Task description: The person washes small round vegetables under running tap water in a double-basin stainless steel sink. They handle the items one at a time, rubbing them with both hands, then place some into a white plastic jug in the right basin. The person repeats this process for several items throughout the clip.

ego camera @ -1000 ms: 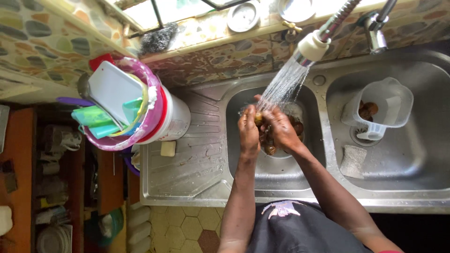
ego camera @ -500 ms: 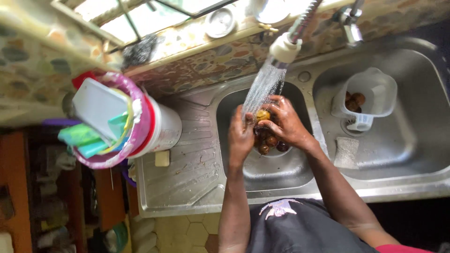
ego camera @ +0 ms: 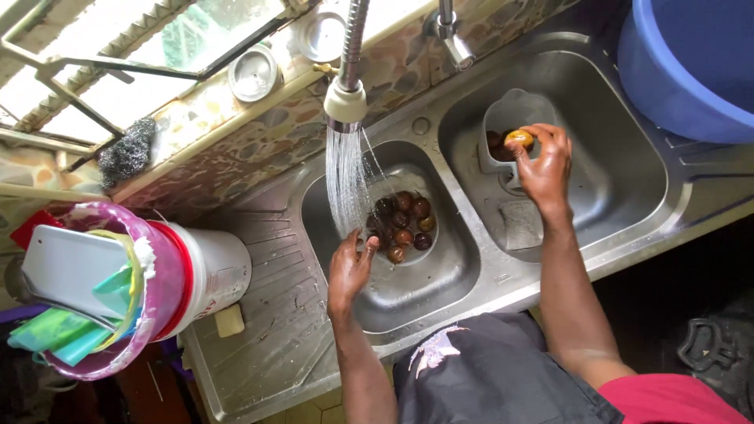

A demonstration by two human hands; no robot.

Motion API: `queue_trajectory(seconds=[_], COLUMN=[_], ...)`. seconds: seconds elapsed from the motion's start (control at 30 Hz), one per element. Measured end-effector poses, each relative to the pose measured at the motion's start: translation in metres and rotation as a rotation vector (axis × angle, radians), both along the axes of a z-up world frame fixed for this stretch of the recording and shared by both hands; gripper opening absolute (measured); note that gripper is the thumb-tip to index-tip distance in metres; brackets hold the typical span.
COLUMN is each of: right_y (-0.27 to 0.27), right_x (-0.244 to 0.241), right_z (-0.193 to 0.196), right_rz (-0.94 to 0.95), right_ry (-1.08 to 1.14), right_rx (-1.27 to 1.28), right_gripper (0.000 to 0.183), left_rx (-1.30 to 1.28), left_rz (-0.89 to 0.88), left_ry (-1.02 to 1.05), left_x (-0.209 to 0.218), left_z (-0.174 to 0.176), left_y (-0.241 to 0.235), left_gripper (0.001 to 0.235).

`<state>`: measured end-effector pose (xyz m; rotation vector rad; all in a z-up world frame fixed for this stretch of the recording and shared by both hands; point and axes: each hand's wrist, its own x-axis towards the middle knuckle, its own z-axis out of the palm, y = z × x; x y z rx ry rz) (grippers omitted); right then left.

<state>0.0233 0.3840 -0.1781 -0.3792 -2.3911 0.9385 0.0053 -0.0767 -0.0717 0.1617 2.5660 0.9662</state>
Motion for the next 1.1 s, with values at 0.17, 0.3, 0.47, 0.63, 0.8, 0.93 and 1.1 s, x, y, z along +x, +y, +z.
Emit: queue_trajectory(seconds=[0.17, 0.3, 0.47, 0.63, 0.8, 0.93, 1.1], right_y=[0.006, -0.016, -0.069, -0.129, -0.169, -0.182, -0.184], right_x=[-0.008, -0.014, -0.012, -0.013, -0.024, -0.025, -0.020], right_z=[0.002, 0.015, 0.021, 0.031, 0.030, 0.045, 0.058], right_rz=[0.043, 0.089, 0.189, 0.340, 0.620, 0.659, 0.671], right_ry=[-0.003, 0.054, 0.092, 0.097, 0.004, -0.038, -0.079], right_rx=[-0.014, -0.058, -0.119, -0.250, -0.338, -0.349, -0.413], right_gripper=[0.045, 0.044, 0.050, 0.041, 0.030, 0.031, 0.028], left_rx=[-0.063, -0.069, -0.111, -0.246, -0.391, -0.489, -0.527], left_rz=[-0.023, -0.058, -0.021, 0.069, 0.085, 0.044, 0.011], left_ry=[0.010, -0.011, -0.032, -0.033, -0.054, -0.152, -0.138], left_x=[-0.003, 0.000, 0.002, 0.007, 0.028, 0.036, 0.028], left_z=[-0.004, -0.017, -0.039, -0.118, -0.148, -0.224, -0.194], left_y=[0.001, -0.007, -0.018, -0.024, 0.035, 0.059, 0.058], left_gripper=[0.079, 0.075, 0.067, 0.041, 0.040, 0.023, 0.026])
